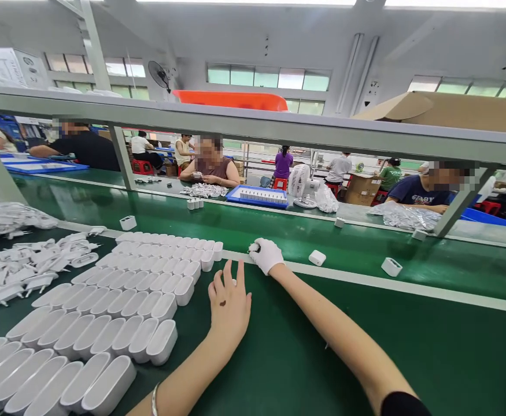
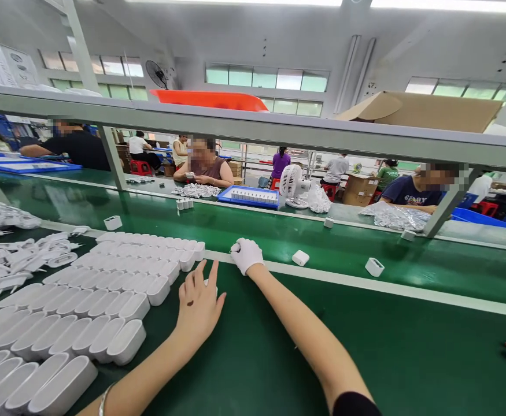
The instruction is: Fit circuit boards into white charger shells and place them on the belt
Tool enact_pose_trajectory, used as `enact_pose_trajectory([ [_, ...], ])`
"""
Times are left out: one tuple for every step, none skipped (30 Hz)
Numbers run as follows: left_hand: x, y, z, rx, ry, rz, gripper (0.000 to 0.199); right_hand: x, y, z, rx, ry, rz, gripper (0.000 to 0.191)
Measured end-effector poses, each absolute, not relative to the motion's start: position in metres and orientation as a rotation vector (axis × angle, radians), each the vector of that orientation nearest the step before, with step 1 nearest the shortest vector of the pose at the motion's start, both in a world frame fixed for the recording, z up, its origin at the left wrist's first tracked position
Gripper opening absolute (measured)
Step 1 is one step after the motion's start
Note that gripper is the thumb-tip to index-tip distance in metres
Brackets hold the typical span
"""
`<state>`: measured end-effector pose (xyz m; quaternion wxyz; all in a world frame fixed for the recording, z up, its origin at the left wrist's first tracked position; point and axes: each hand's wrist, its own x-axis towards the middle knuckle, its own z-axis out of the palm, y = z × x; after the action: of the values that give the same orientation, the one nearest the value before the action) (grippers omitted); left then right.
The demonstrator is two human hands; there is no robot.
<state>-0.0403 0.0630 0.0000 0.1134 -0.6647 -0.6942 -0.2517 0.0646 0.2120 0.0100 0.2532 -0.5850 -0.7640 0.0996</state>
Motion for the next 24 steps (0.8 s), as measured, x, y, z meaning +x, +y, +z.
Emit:
enact_pose_trajectory([
  [-0.039,0.064,-0.005,-2.004,-2.104,-0.777,0.061,0.073,0.195,0.011,-1.565,-2.068,0.292,0.021],
  [-0.038,0.066,-0.011,-2.08,-2.18,-0.838,0.063,0.083,0.175,0.011,-1.545,-2.063,0.316,0.019],
  [-0.038,0.067,-0.015,-2.162,-2.241,-0.922,0.064,0.094,0.155,0.01,-1.524,-2.056,0.358,0.016],
  [-0.037,0.069,-0.02,-2.233,-2.272,-1.009,0.064,0.105,0.133,0.006,-1.505,-2.042,0.413,0.015],
  [-0.037,0.071,-0.024,-2.289,-2.27,-1.114,0.066,0.118,0.111,0.002,-1.485,-2.016,0.485,0.016],
  [-0.036,0.073,-0.027,-2.333,-2.248,-1.253,0.068,0.13,0.089,-0.003,-1.443,-1.956,0.616,0.02],
  [-0.034,0.074,-0.031,-2.371,-2.223,-1.404,0.072,0.142,0.069,-0.009,-1.407,-1.896,0.723,0.024],
  [-0.032,0.075,-0.034,-2.411,-2.207,-1.547,0.074,0.152,0.051,-0.014,-1.368,-1.857,0.784,0.027],
  [-0.029,0.075,-0.037,-2.456,-2.197,-1.676,0.074,0.161,0.036,-0.018,-1.315,-1.852,0.808,0.027],
  [-0.026,0.076,-0.039,-2.511,-2.185,-1.793,0.07,0.167,0.024,-0.02,-1.259,-1.882,0.794,0.025],
  [-0.023,0.076,-0.041,-2.579,-2.169,-1.867,0.064,0.172,0.015,-0.022,-1.196,-1.926,0.767,0.024],
  [-0.021,0.075,-0.042,-2.661,-2.149,-1.878,0.058,0.175,0.009,-0.022,-1.131,-1.968,0.742,0.024],
  [-0.019,0.074,-0.042,-2.745,-2.12,-1.867,0.055,0.176,0.006,-0.022,-1.073,-1.996,0.728,0.026],
  [-0.018,0.073,-0.041,-2.825,-2.078,-1.863,0.055,0.177,0.004,-0.022,-1.028,-2.003,0.724,0.028],
  [-0.017,0.071,-0.039,-2.893,-2.035,-1.857,0.056,0.177,0.004,-0.022,-0.993,-1.989,0.711,0.03],
  [-0.016,0.068,-0.036,-2.946,-1.997,-1.849,0.057,0.178,0.004,-0.022,-0.967,-1.961,0.68,0.032],
  [-0.016,0.065,-0.033,-2.997,-1.949,-1.83,0.058,0.178,0.005,-0.023,-0.944,-1.925,0.635,0.035],
  [-0.016,0.062,-0.029,-3.051,-1.887,-1.794,0.057,0.179,0.005,-0.023,-0.924,-1.88,0.584,0.037],
  [-0.015,0.058,-0.026,-3.101,-1.813,-1.742,0.057,0.181,0.005,-0.024,-0.907,-1.833,0.539,0.039],
  [-0.014,0.054,-0.024,-3.143,-1.734,-1.682,0.058,0.182,0.005,-0.025,-0.891,-1.792,0.503,0.041],
  [-0.014,0.05,-0.021,-3.173,-1.654,-1.621,0.06,0.184,0.004,-0.025,-0.872,-1.766,0.475,0.041],
  [-0.013,0.047,-0.02,-3.196,-1.578,-1.566,0.062,0.185,0.003,-0.025,-0.851,-1.762,0.449,0.04],
  [-0.011,0.044,-0.019,-3.211,-1.512,-1.527,0.064,0.187,0.002,-0.025,-0.828,-1.78,0.418,0.039],
  [-0.01,0.042,-0.018,-3.22,-1.461,-1.507,0.066,0.188,0.002,-0.024,-0.802,-1.81,0.376,0.038],
])
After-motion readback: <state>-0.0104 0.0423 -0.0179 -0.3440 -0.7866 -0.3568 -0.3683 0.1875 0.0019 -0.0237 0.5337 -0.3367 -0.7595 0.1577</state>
